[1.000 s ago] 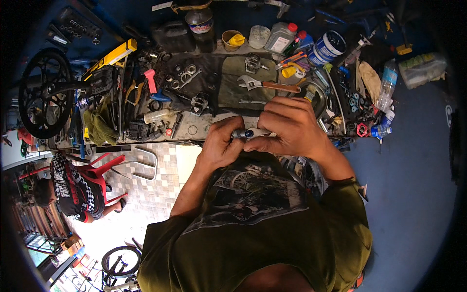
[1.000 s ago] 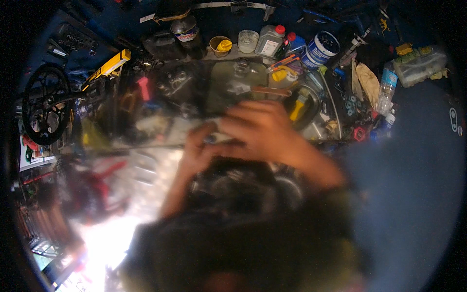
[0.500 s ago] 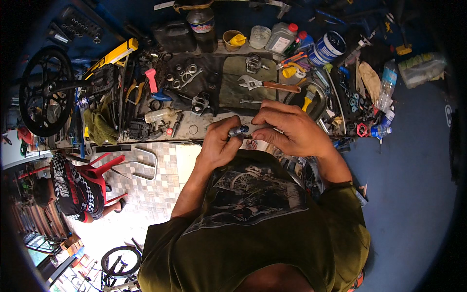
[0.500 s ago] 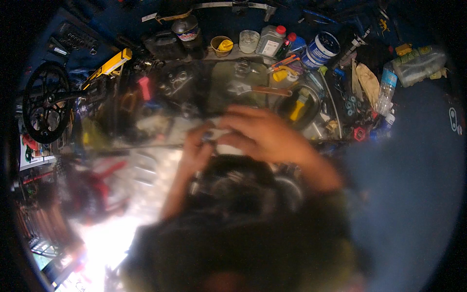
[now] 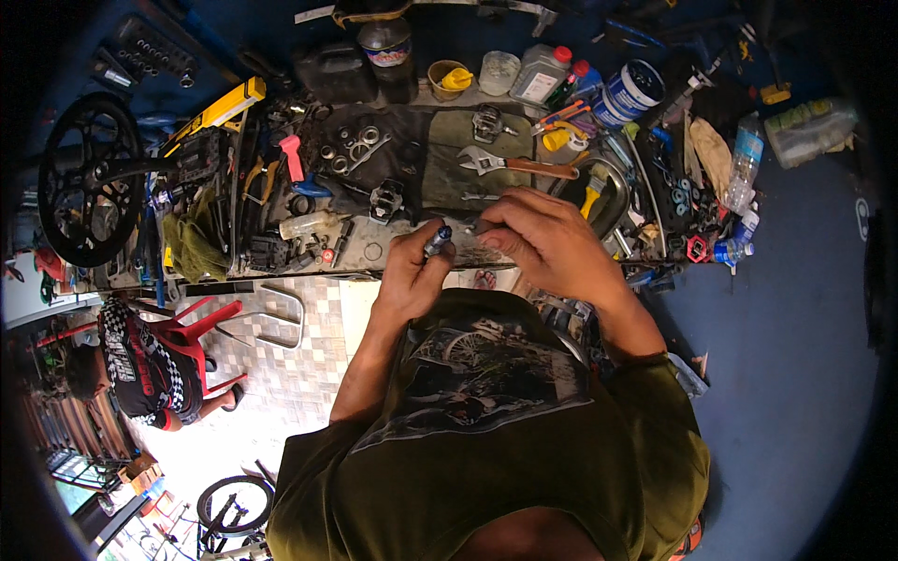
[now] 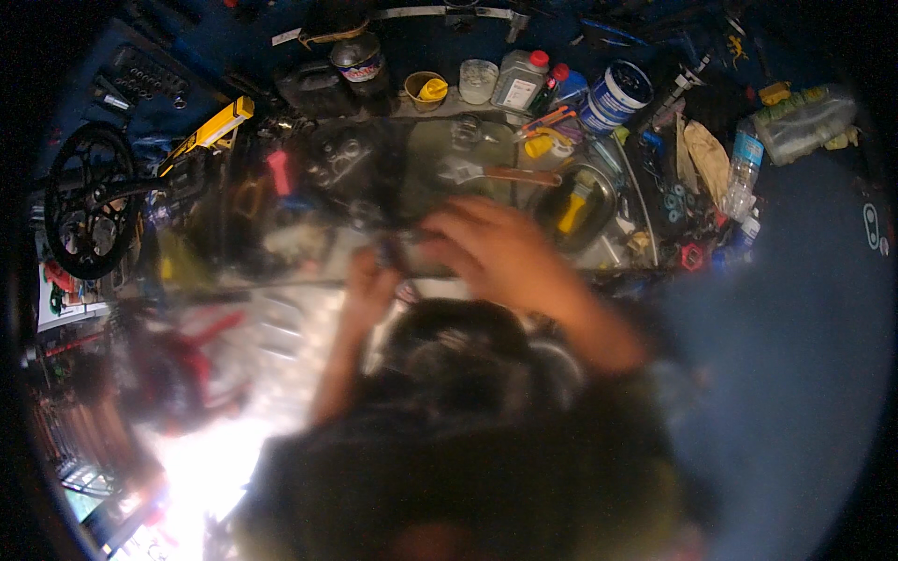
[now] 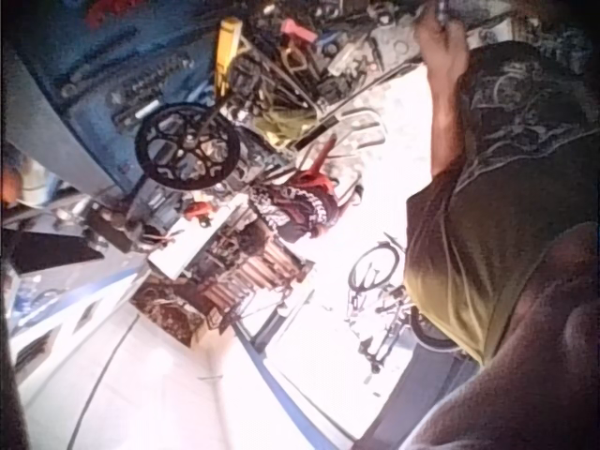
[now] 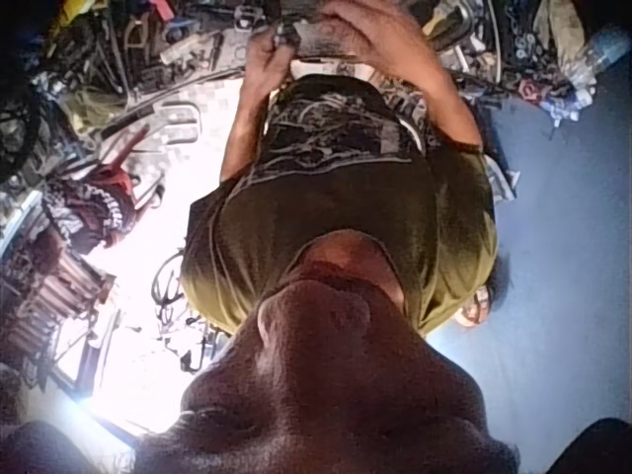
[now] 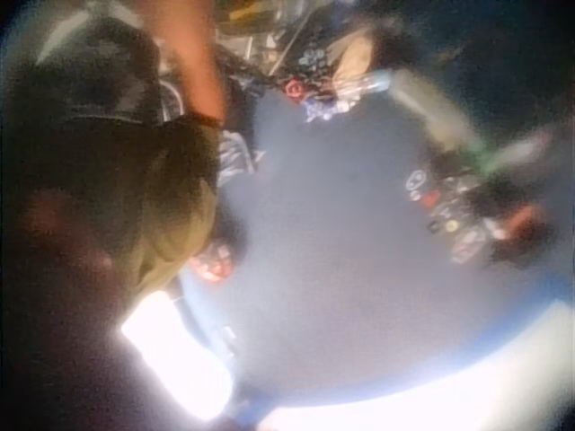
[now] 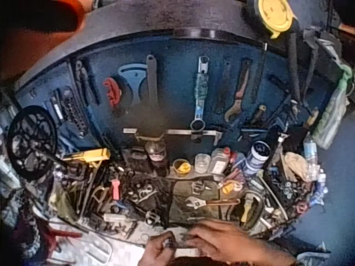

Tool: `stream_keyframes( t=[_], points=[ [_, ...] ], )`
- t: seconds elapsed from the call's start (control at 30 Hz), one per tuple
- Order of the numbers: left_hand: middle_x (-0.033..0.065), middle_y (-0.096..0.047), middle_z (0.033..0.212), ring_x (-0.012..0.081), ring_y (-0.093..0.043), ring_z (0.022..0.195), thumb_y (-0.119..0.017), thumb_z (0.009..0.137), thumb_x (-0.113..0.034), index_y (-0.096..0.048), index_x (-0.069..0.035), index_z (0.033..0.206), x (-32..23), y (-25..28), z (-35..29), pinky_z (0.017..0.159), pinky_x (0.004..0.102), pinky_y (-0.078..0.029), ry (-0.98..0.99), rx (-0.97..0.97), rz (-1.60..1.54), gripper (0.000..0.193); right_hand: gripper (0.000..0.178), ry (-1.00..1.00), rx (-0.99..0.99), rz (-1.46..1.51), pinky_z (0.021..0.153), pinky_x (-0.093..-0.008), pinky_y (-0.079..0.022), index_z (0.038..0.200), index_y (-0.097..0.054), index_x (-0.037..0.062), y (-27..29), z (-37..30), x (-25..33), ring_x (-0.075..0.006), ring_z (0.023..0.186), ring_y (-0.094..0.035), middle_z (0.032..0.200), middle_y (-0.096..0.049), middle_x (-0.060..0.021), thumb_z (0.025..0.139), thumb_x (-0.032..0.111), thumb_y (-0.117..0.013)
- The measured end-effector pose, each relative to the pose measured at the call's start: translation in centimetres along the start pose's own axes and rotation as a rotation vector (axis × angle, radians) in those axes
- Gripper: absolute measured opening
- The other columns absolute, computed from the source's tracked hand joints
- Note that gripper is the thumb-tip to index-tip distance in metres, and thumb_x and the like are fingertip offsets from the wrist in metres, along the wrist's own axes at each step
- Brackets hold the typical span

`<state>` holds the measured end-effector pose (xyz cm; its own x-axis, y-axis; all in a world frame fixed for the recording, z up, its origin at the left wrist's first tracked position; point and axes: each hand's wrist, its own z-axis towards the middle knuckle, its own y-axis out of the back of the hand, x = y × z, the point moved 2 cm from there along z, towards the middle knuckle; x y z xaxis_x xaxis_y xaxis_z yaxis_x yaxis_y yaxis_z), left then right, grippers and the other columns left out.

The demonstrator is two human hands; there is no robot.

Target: The person assembles small mechanical components on a cluttered workbench. They use a screwdriver and adjustable wrench to tighten and fit parts together, handling the assembly with both hands throughout the clip.

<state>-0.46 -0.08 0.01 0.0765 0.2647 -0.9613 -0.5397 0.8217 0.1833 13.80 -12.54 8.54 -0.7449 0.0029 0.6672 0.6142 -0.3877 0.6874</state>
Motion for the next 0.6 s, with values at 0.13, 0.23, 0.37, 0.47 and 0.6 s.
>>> stream_keyframes(
  t=[0.13, 0.23, 0.37, 0.47, 0.6],
  points=[
    [0.0055, -0.044, 0.059, 0.0094, -0.038, 0.058, -0.052, 0.088, -0.008, -0.054, 0.003, 0.085, 1.0, 0.6, -0.2, 0.052, 0.0295, -0.034, 0.099, -0.006, -0.069, 0.011, 0.021, -0.045, 0.070, -0.160, 0.074, -0.0412, -0.047, 0.096, -0.064, 0.0012, 0.0, 0.0, -1.7, -0.0332, 0.087, -0.059, 0.086, -0.061, -0.0128, 0.084, 0.018, -0.068],
    [0.0011, -0.044, 0.060, 0.0077, -0.037, 0.058, -0.052, 0.087, -0.008, -0.053, 0.001, 0.083, 2.0, 0.2, -0.3, 0.052, 0.0276, -0.033, 0.070, -0.050, -0.151, 0.010, 0.021, -0.136, 0.042, -0.350, 0.080, -0.0432, -0.046, 0.098, -0.066, 0.0044, -4.9, -1.1, -8.3, -0.0324, 0.094, -0.058, 0.088, -0.062, -0.0114, 0.085, 0.022, -0.065],
    [-0.0026, -0.044, 0.063, 0.0062, -0.037, 0.060, -0.051, 0.087, -0.008, -0.052, -0.001, 0.080, 2.3, 0.4, -0.1, 0.054, 0.0255, -0.032, 0.094, -0.030, -0.180, 0.010, 0.020, -0.155, 0.120, -0.566, 0.085, -0.0440, -0.045, 0.098, -0.068, 0.0084, -10.9, -4.1, -15.4, -0.0312, 0.098, -0.056, 0.091, -0.061, -0.0091, 0.086, 0.023, -0.064],
    [-0.0030, -0.045, 0.066, 0.0059, -0.038, 0.062, -0.050, 0.087, -0.007, -0.051, -0.002, 0.078, 2.8, 0.1, -0.5, 0.055, 0.0252, -0.032, 0.206, -0.059, -0.313, 0.010, 0.019, -0.189, 0.072, -0.545, 0.086, -0.0431, -0.045, 0.100, -0.068, 0.0107, -11.6, -4.9, -15.6, -0.0318, 0.098, -0.055, 0.099, -0.061, -0.0081, 0.084, 0.020, -0.067],
    [-0.0033, -0.046, 0.068, 0.0056, -0.039, 0.063, -0.049, 0.087, -0.007, -0.051, -0.003, 0.078, 2.0, -0.1, -0.6, 0.056, 0.0248, -0.032, 0.222, -0.029, -0.308, 0.010, 0.025, -0.242, -0.085, 0.144, 0.085, -0.0357, -0.044, 0.109, -0.067, 0.0078, -9.1, -2.0, -11.1, -0.0224, 0.100, -0.055, 0.106, -0.059, -0.0055, 0.087, 0.021, -0.067]
  ],
)
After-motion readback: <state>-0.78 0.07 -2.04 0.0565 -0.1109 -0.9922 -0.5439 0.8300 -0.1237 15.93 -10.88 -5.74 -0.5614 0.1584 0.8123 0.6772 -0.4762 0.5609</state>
